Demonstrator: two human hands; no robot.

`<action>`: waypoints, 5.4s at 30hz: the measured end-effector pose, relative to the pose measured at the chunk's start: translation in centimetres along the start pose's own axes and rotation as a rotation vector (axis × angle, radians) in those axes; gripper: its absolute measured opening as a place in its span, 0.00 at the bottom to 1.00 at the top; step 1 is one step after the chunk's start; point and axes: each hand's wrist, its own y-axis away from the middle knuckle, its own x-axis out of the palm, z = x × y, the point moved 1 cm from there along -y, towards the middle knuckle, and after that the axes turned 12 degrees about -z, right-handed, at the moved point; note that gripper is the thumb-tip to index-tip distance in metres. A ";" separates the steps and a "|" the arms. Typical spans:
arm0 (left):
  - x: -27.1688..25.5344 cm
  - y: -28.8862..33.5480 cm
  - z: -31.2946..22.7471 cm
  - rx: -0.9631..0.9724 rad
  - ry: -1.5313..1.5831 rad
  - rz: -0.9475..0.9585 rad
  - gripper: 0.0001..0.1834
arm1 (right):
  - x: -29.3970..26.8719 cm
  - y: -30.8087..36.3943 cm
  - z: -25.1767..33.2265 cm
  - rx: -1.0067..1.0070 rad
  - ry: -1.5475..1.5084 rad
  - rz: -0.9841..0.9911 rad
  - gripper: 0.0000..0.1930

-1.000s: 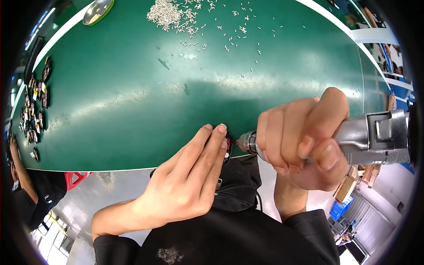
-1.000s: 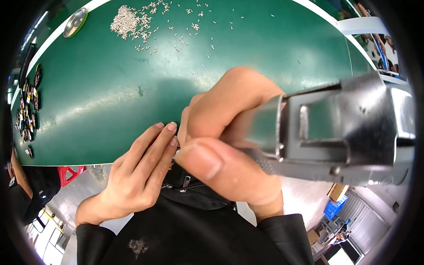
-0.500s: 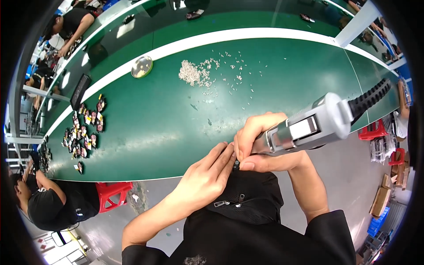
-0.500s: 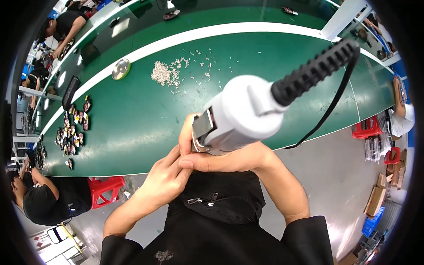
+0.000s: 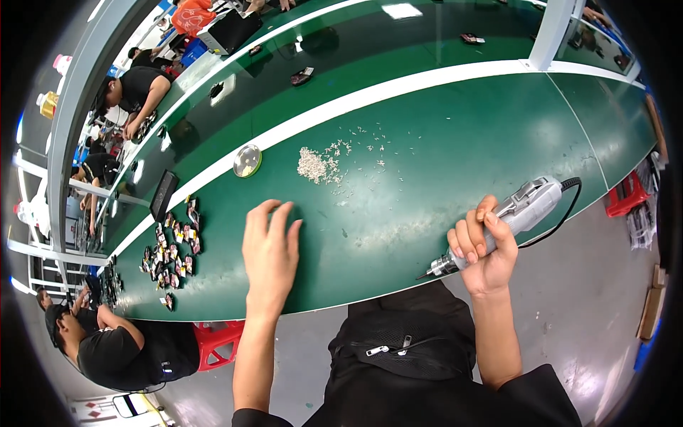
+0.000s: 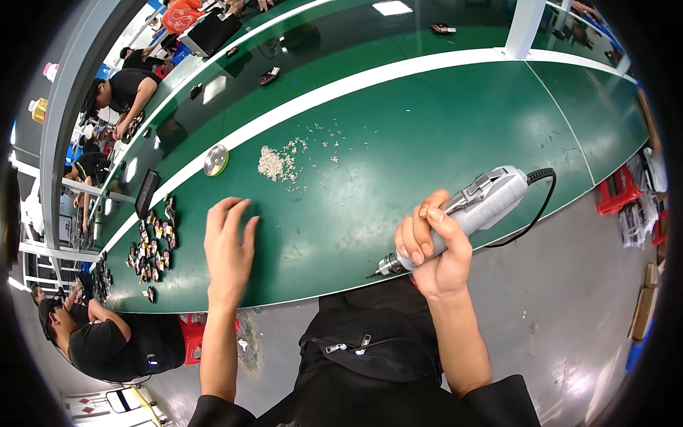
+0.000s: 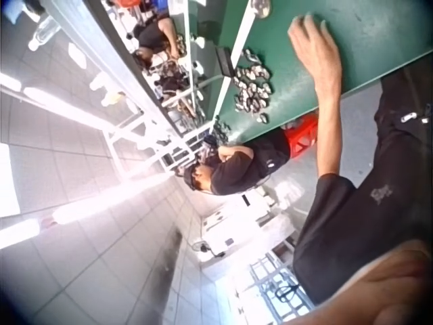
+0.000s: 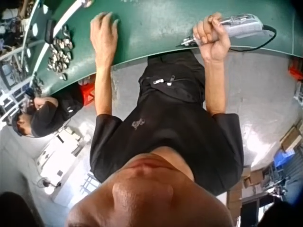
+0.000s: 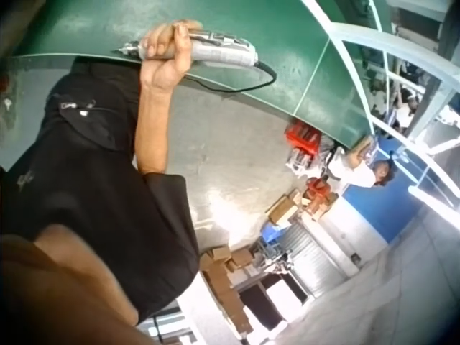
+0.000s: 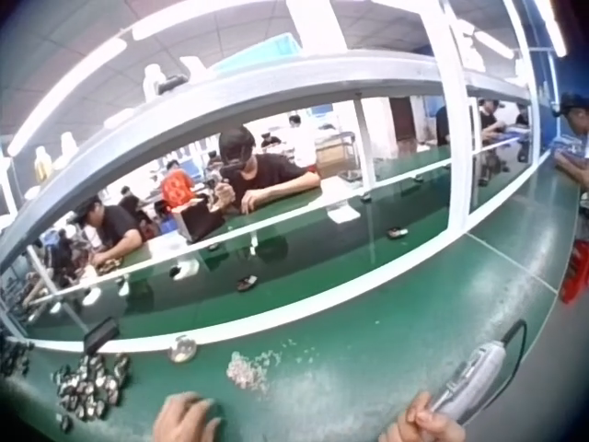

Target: The recorder uses an electric screwdriver to assemble screws into small electronic housings at a factory assembly line.

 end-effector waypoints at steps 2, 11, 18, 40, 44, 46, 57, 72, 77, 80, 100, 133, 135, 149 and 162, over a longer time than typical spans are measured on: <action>2.1 -1.1 -1.7 0.034 0.084 0.004 0.12 | -0.2 0.4 -0.1 0.001 -0.022 0.008 0.05; 4.7 -3.7 -2.4 0.258 -0.033 0.145 0.07 | -0.8 0.6 0.0 0.014 -0.074 0.018 0.05; 5.1 -4.4 -1.4 0.071 0.259 0.057 0.05 | -0.9 0.6 0.1 0.018 -0.076 0.020 0.05; -0.8 5.1 -7.6 -0.841 1.233 0.060 0.01 | 3.7 2.4 -1.8 0.000 -0.065 0.138 0.06; -0.9 6.3 -9.0 -0.946 1.579 0.084 0.08 | 5.4 2.7 -1.6 -0.058 -0.108 0.192 0.06; -1.0 6.6 -9.5 -1.012 1.648 0.094 0.10 | 5.9 2.9 -1.3 -0.108 -0.124 0.222 0.07; -1.3 7.4 -10.1 -1.038 1.745 0.138 0.14 | 6.3 3.5 -1.5 -0.139 -0.087 0.195 0.07; -0.8 7.6 -10.5 -0.603 1.107 0.021 0.11 | 5.1 3.0 -1.7 -0.126 0.008 0.279 0.08; -0.4 6.9 -10.2 -0.610 1.122 0.061 0.10 | 4.5 2.3 -1.8 -0.134 -0.009 0.132 0.11; -0.4 5.6 -9.8 -0.577 1.076 0.095 0.13 | 4.5 1.5 -2.0 -0.117 -0.042 0.125 0.11; 13.3 -18.4 16.7 -0.341 -0.245 0.190 0.28 | 1.7 0.4 -4.2 -0.002 -0.069 -0.041 0.05; -0.1 -0.1 -6.2 0.263 0.446 0.461 0.23 | 1.3 3.8 -3.4 0.180 -0.019 0.016 0.02; 0.2 0.5 -6.3 0.246 0.422 0.374 0.21 | 1.5 4.4 -4.0 0.198 -0.012 0.016 0.02; 1.1 1.5 -8.0 0.186 0.296 0.235 0.19 | 1.0 7.1 -6.1 0.313 0.026 -0.026 0.01; 0.6 3.5 -9.8 0.448 0.311 0.150 0.17 | 0.7 7.5 -6.5 0.268 0.208 -0.167 0.04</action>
